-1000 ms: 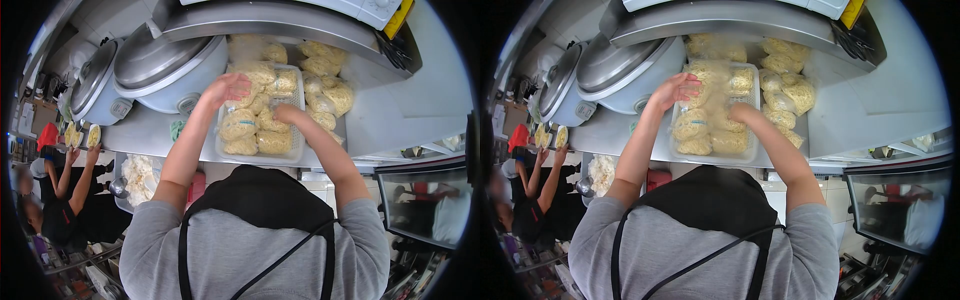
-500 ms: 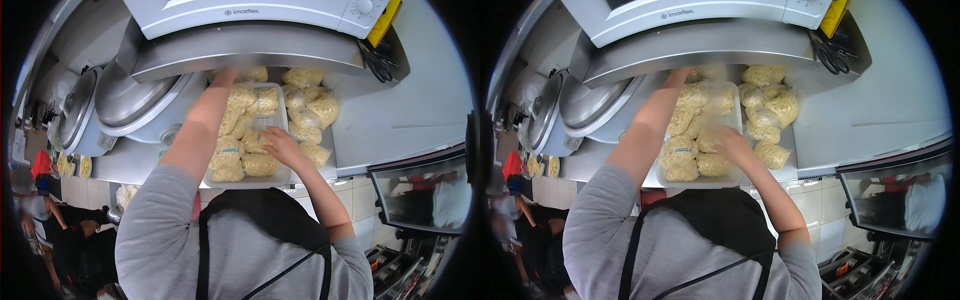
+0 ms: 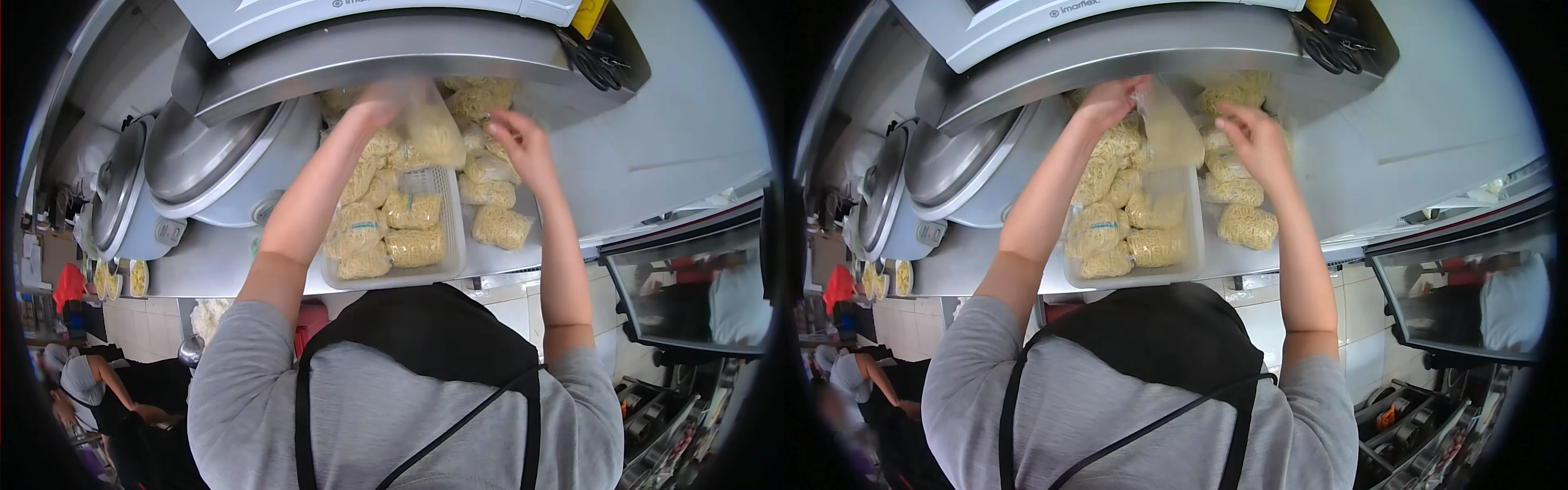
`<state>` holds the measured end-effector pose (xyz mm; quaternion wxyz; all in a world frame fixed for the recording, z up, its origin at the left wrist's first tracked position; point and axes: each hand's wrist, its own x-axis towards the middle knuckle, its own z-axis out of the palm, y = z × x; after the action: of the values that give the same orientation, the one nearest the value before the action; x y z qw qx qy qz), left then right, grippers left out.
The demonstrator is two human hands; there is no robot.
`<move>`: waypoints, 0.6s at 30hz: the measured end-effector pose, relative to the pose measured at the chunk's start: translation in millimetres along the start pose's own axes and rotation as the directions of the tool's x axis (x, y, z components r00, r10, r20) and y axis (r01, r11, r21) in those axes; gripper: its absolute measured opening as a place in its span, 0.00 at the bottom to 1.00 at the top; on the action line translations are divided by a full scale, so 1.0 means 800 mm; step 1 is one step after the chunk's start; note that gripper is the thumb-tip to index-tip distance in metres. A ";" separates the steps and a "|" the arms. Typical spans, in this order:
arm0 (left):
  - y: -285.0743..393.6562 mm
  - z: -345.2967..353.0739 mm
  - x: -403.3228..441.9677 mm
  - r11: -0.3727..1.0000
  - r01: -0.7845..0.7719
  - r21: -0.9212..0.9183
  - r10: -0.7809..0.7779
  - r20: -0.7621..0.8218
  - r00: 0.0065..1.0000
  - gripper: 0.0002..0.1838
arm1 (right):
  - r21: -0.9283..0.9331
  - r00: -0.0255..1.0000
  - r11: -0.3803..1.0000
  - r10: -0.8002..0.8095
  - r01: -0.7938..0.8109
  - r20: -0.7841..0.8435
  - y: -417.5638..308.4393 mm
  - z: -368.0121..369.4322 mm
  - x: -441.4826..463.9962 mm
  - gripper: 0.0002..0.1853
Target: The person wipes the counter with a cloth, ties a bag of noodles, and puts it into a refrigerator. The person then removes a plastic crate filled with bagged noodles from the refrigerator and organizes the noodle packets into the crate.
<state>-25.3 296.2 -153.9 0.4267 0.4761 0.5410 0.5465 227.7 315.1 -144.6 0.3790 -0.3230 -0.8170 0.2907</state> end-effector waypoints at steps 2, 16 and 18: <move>0.021 0.015 -0.030 0.992 -0.032 0.126 0.010 0.173 0.985 0.12 | -0.006 0.998 1.000 -0.021 0.021 -0.065 -0.020 0.004 0.016 0.16; 0.051 -0.008 -0.258 0.484 -0.499 0.719 0.146 0.496 0.856 0.07 | -0.060 0.622 0.801 -0.413 0.596 0.665 -0.063 0.054 -0.077 0.09; 0.051 -0.016 -0.275 0.458 -0.586 0.669 0.222 0.552 0.804 0.07 | -0.041 0.622 0.777 -0.470 0.628 0.626 -0.082 0.038 -0.072 0.07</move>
<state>4.2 76.1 -125.8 0.1093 0.8312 0.5010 0.2147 211.6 224.1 -138.9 0.1353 0.0040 -0.9814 0.1361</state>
